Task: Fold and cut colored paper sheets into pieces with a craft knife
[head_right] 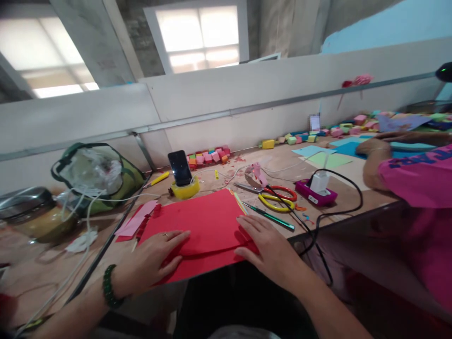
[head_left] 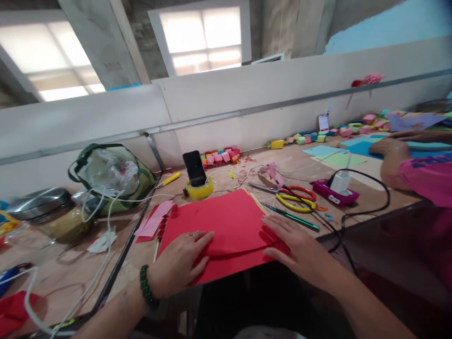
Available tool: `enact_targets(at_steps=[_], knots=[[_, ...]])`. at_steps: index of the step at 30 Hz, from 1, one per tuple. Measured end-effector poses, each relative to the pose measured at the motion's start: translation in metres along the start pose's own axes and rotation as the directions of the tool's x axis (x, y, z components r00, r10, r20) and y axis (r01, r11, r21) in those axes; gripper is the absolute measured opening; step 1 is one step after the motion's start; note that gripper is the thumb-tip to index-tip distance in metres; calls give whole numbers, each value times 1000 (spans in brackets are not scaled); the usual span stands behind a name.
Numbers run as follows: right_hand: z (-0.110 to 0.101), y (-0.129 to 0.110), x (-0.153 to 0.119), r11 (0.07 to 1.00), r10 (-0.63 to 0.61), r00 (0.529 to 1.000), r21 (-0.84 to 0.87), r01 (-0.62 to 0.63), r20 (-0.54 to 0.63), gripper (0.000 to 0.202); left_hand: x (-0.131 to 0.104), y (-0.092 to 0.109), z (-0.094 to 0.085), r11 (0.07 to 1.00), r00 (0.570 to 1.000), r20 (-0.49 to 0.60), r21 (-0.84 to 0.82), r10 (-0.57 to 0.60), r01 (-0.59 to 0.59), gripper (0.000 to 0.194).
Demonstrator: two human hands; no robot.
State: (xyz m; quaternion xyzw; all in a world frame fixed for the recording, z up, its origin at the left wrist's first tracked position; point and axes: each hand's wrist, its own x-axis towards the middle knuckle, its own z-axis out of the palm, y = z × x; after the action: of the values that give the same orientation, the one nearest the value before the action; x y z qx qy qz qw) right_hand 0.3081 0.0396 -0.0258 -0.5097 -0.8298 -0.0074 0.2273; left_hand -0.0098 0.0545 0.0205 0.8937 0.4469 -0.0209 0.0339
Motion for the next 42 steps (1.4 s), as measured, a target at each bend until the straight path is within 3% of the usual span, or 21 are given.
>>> enact_targets(at_steps=[3,7,10,14,16,21,24,27,30,33,36,40,42], knots=[[9,-5,0,999,19,998,45,-22,59,57,-8,0,4,999,1000,17,49,-1,0,61],[15,0,1,997,2,1000,74,-4,24,54,-29,-13,7,997,998,17,61,-56,55,62],[12,1,2,996,-51,998,69,53,-27,46,-48,-36,-1,989,990,-35,40,-138,139,61],[6,-6,6,984,-176,983,7,177,-59,18,-61,-74,-13,953,950,-174,111,-260,281,58],[4,-10,7,974,-226,972,-24,225,-66,19,-62,-89,-13,939,938,-204,144,-281,313,58],[0,-20,2,969,-245,969,-24,244,-38,19,-65,-108,-1,910,931,-67,200,-358,364,54],[-6,-31,-1,969,-244,970,-42,243,0,19,-66,-99,-6,932,940,-59,125,-335,340,51],[-13,-44,6,954,-298,953,4,298,48,26,-54,-63,-23,989,987,-100,-92,-127,118,51],[-16,-50,22,942,-311,946,165,294,93,27,-23,-13,-34,944,990,-127,-317,57,-95,57],[-12,-44,40,923,-221,965,349,161,139,24,19,18,-27,878,970,-156,-416,186,-236,50],[-5,-32,48,891,-30,985,450,-49,168,31,54,21,-10,823,991,-123,-557,50,-111,18],[-5,-12,47,886,129,979,424,-186,160,53,77,2,9,744,995,-71,-668,-70,5,17],[-8,-3,50,899,155,971,382,-214,182,53,81,-5,16,684,996,-15,-728,-91,52,25]])
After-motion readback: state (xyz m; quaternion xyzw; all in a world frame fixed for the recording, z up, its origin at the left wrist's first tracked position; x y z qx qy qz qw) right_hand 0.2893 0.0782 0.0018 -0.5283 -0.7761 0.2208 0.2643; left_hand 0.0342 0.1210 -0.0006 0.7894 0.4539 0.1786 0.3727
